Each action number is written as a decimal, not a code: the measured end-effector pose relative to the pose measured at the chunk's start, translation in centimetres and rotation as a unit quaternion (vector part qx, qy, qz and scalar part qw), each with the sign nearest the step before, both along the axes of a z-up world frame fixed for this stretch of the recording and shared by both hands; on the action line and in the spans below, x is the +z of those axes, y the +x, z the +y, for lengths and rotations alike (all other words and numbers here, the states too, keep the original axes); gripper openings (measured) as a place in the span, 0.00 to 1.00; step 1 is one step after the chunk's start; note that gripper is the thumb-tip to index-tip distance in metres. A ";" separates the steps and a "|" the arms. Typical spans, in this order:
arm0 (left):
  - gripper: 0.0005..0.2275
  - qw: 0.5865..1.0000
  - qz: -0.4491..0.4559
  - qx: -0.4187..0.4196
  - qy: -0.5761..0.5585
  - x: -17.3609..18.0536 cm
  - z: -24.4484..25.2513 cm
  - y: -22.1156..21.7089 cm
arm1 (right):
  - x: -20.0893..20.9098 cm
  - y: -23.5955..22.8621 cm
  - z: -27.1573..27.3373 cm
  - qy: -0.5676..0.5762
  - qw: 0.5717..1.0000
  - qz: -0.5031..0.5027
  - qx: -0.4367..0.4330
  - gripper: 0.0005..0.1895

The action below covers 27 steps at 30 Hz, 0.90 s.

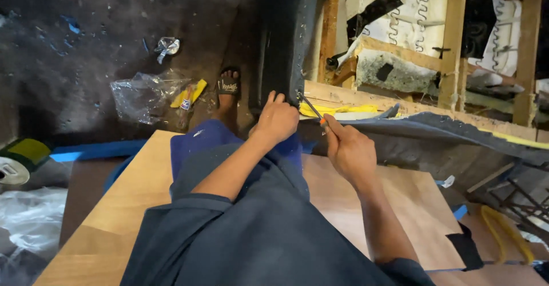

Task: Removing old fabric and staples from a furniture frame using a screwdriver as a prying tool.

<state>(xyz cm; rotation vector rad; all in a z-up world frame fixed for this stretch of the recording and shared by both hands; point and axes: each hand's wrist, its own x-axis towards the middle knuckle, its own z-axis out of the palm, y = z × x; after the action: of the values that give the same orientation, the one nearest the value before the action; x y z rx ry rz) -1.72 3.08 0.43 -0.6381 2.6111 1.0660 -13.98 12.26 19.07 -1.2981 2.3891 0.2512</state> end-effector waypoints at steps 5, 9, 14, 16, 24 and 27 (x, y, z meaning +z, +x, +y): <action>0.12 0.998 0.046 0.000 -0.036 -1.7 0.9 0.2 | 2.6 0.5 -2.9 0.127 0.991 0.010 0.028 0.24; 0.12 0.997 0.066 -0.002 -0.042 -1.5 0.6 0.4 | 2.0 2.0 -2.9 0.136 0.987 0.037 0.078 0.23; 0.16 0.996 0.075 -0.045 -0.030 -1.7 -0.1 0.2 | -7.1 5.9 4.2 -0.176 0.982 0.021 -0.060 0.21; 0.17 0.997 0.067 -0.048 -0.003 -1.7 -1.4 0.1 | -11.5 5.7 5.6 -0.265 0.961 0.002 -0.083 0.19; 0.19 0.995 0.016 -0.071 0.064 -1.7 -2.4 0.4 | -12.4 6.2 5.1 -0.455 0.864 -0.132 -0.169 0.15; 0.18 0.997 0.005 -0.057 0.056 -1.0 -2.8 0.4 | -16.4 8.7 5.4 -0.346 0.811 -0.268 -0.388 0.15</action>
<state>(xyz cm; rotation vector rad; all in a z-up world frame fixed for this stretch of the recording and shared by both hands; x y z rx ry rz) -1.29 0.30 -0.58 -0.4542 2.5398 1.1730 -5.23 17.69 2.67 -0.3780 2.2963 -1.1510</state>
